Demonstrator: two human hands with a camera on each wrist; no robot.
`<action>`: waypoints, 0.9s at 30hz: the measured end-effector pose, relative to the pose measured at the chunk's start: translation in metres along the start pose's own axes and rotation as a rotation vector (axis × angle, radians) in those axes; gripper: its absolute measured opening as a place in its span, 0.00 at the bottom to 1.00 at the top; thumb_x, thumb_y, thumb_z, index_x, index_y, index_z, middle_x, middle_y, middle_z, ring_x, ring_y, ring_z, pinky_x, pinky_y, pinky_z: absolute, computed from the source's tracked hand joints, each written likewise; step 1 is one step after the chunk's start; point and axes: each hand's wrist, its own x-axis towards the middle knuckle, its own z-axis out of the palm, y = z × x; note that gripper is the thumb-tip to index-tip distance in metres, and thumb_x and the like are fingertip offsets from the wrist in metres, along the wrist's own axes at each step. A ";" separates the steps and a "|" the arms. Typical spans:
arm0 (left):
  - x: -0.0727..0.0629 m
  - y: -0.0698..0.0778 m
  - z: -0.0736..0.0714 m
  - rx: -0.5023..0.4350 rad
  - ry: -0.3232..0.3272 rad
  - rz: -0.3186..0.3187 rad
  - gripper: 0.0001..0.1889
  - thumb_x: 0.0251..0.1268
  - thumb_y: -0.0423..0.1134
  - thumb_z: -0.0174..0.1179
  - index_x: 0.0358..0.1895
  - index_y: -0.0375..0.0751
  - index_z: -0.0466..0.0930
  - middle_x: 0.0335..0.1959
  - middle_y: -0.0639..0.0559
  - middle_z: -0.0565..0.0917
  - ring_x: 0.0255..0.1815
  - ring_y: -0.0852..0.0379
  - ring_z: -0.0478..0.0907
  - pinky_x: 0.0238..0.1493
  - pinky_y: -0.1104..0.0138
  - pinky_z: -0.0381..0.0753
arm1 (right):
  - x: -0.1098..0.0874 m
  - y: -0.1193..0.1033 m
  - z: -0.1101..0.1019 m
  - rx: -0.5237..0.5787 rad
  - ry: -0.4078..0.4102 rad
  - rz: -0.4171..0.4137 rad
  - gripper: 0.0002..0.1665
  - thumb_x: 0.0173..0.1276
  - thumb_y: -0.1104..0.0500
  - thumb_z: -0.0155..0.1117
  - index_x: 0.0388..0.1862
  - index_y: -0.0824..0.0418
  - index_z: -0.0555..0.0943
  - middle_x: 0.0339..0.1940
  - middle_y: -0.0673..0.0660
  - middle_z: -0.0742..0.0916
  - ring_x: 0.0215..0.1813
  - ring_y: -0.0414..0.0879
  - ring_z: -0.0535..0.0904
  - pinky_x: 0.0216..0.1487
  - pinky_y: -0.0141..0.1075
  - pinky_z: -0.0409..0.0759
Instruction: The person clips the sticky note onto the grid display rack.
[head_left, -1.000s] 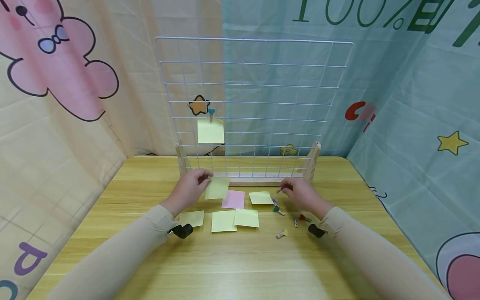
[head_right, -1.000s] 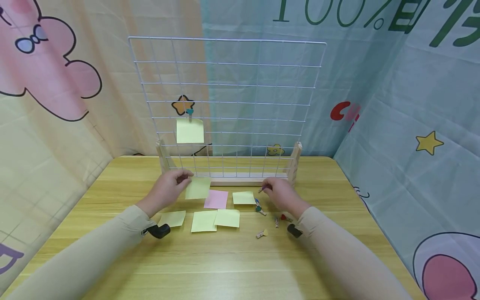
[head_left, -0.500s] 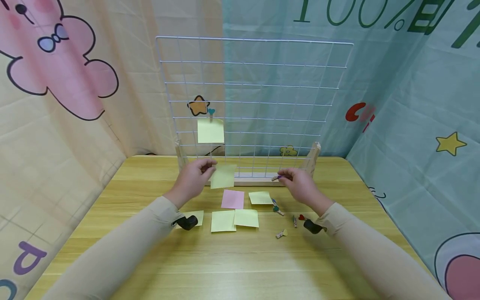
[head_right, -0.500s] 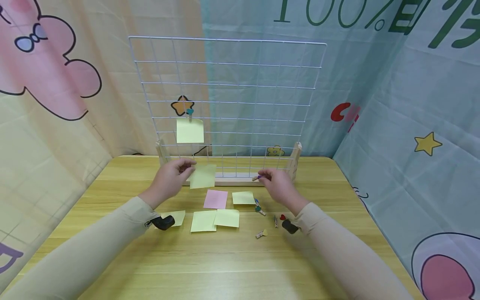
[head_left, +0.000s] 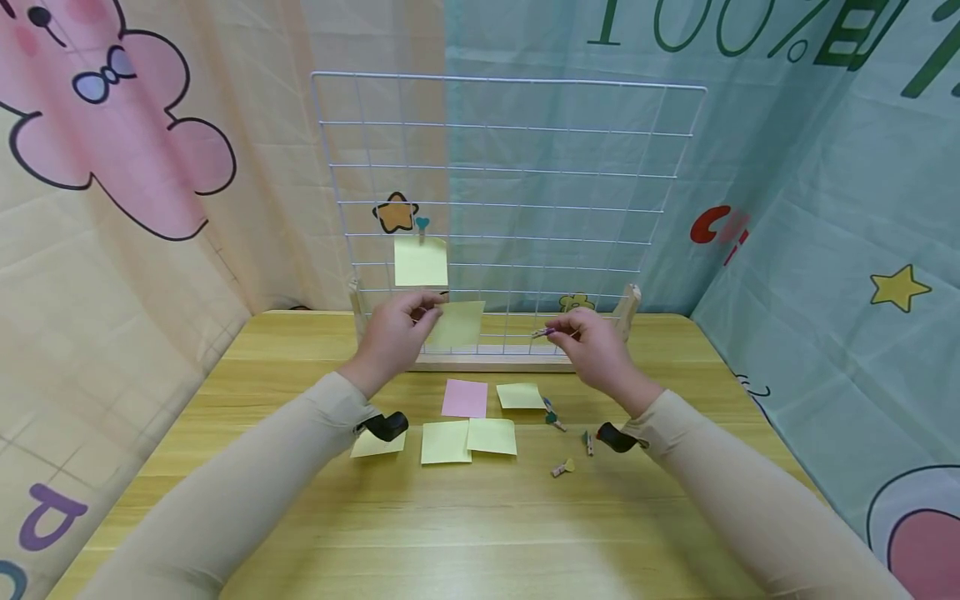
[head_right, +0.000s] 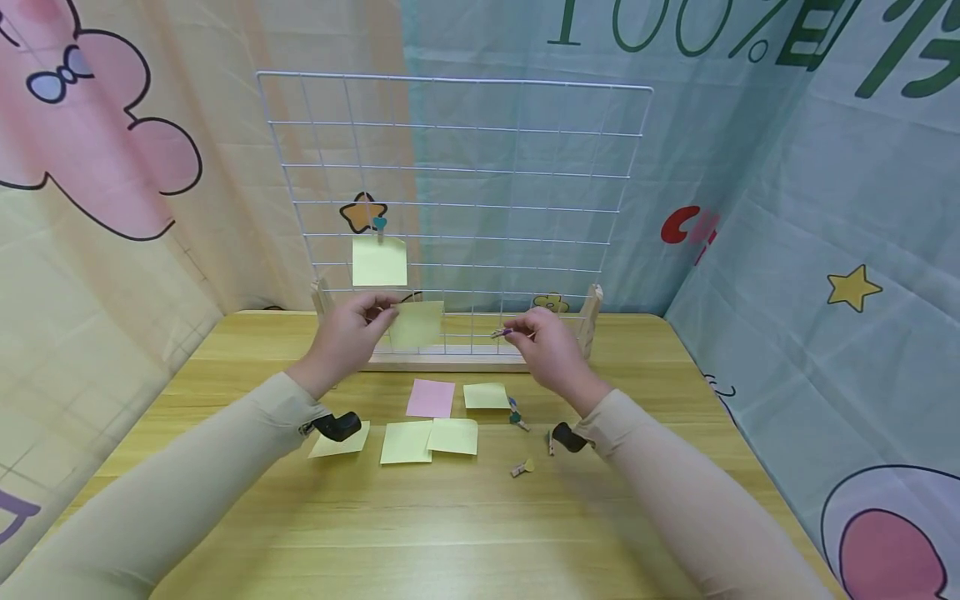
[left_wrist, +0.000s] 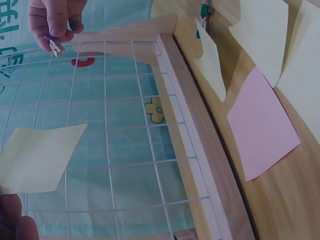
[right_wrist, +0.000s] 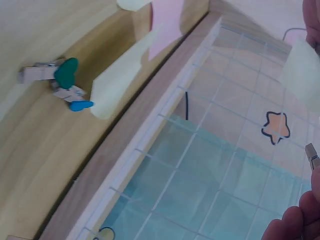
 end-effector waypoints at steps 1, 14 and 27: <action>0.002 0.003 -0.001 0.000 0.005 0.002 0.11 0.80 0.34 0.60 0.56 0.39 0.86 0.48 0.46 0.89 0.44 0.50 0.84 0.45 0.59 0.85 | 0.001 -0.002 -0.001 -0.003 0.002 -0.006 0.10 0.78 0.61 0.65 0.50 0.64 0.88 0.44 0.59 0.86 0.41 0.50 0.82 0.38 0.32 0.80; 0.031 0.022 -0.008 -0.021 0.025 -0.004 0.12 0.81 0.36 0.57 0.59 0.40 0.84 0.50 0.45 0.87 0.38 0.52 0.85 0.44 0.60 0.86 | 0.017 -0.024 -0.012 -0.058 0.071 -0.075 0.10 0.78 0.59 0.67 0.50 0.62 0.91 0.45 0.57 0.88 0.40 0.49 0.82 0.38 0.37 0.79; 0.057 0.027 -0.005 0.015 0.056 -0.028 0.13 0.82 0.38 0.57 0.60 0.40 0.84 0.51 0.46 0.88 0.46 0.50 0.85 0.48 0.58 0.86 | 0.041 -0.044 -0.018 -0.074 0.088 -0.078 0.11 0.79 0.58 0.66 0.51 0.61 0.91 0.46 0.57 0.89 0.38 0.49 0.79 0.37 0.39 0.76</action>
